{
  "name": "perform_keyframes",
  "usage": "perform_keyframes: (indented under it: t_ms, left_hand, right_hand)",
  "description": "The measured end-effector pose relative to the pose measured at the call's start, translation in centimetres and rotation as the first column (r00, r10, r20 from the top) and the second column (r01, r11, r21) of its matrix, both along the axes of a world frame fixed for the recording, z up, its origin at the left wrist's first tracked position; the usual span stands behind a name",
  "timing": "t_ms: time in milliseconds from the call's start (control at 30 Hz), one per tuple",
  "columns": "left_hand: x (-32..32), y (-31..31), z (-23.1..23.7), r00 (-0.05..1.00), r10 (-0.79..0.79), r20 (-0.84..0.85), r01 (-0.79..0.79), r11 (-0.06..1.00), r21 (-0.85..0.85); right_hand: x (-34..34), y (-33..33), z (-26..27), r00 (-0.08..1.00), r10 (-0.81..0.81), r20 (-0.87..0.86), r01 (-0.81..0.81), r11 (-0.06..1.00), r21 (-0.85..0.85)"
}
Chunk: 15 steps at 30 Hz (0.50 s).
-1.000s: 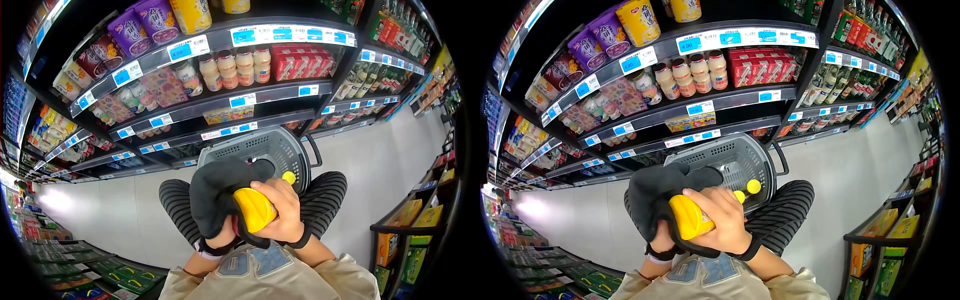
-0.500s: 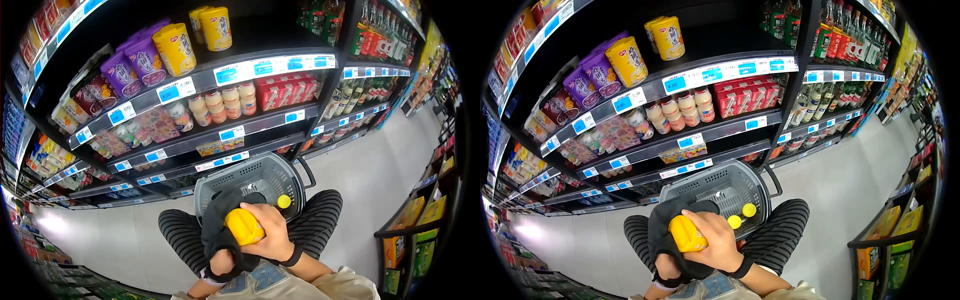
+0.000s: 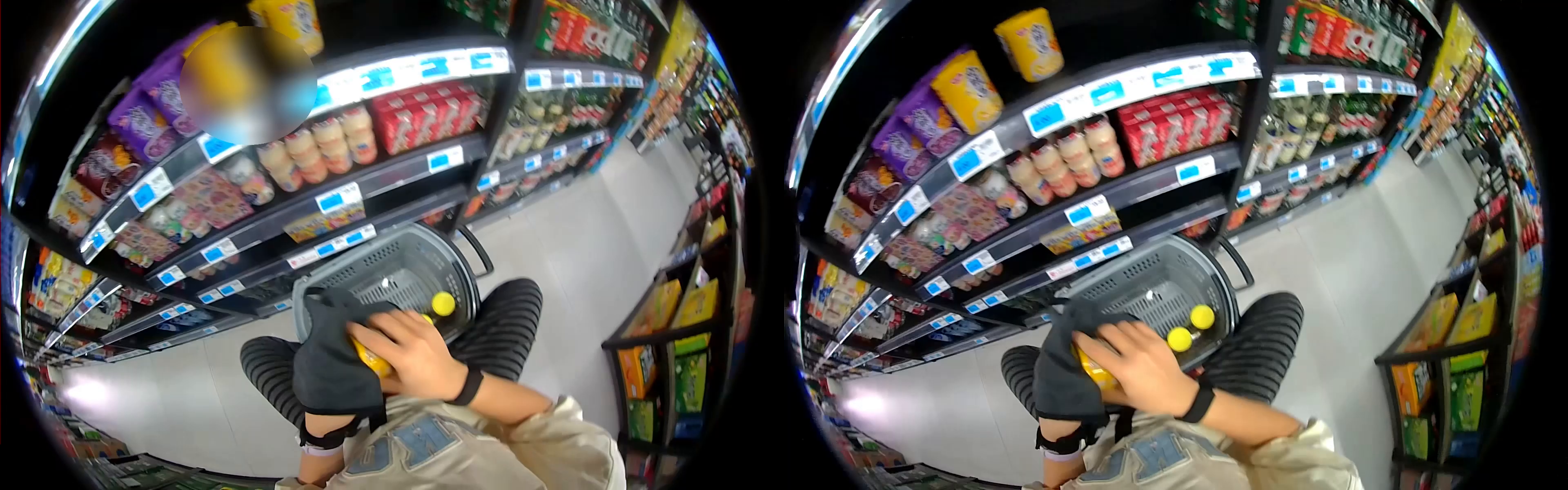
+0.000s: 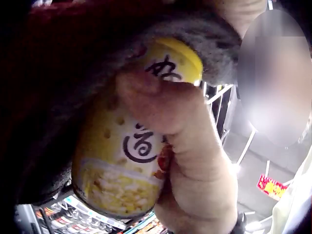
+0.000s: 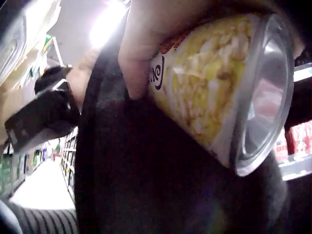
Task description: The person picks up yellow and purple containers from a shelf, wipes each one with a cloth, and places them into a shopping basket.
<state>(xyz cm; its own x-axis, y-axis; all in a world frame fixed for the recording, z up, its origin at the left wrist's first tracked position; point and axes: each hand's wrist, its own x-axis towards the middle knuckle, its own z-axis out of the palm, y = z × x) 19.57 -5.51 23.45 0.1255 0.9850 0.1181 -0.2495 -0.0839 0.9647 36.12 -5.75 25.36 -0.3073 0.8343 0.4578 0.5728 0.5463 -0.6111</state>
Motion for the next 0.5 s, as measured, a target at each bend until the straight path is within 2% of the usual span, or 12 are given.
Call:
perform_keyframes:
  t_ms: [133,167,233,267,300,400,500]
  left_hand:
    - [-0.4,-0.7,-0.1,0.999,-0.006,-0.036,0.006,1.000,-0.002]
    - [-0.5,-0.8,-0.1,0.999,-0.005,-0.040,0.005,1.000,-0.003]
    - [-0.7,-0.8,-0.1,0.999,-0.003,-0.046,0.003,1.000,-0.003]
    - [-0.8,-0.8,-0.1,0.999,-0.005,-0.050,0.005,1.000,-0.001]
    - [-0.8,-0.8,-0.1,0.999,-0.005,-0.054,0.005,1.000,0.000]
    - [-0.9,-0.7,-0.2,0.998,-0.007,-0.064,0.008,1.000,0.007]
    - [-1.1,-1.0,-0.2,0.996,-0.011,-0.092,0.013,1.000,0.020]
  right_hand:
    - [-0.3,0.0,-0.4,0.988,0.051,0.143,-0.066,0.993,0.100]
    - [-0.3,0.0,-0.5,0.989,0.044,0.145,-0.058,0.994,0.095]
    - [-0.2,-0.1,-0.7,0.965,0.196,0.176,-0.186,0.980,-0.069]
    - [0.0,0.3,-0.8,0.944,0.263,0.198,-0.250,0.964,-0.090]
    - [0.1,0.6,-0.9,0.946,0.260,0.196,-0.246,0.965,-0.093]
    - [0.6,1.7,-0.9,0.877,0.429,0.218,-0.415,0.903,-0.109]
    - [0.8,2.0,0.0,0.864,0.439,0.248,-0.438,0.897,-0.062]
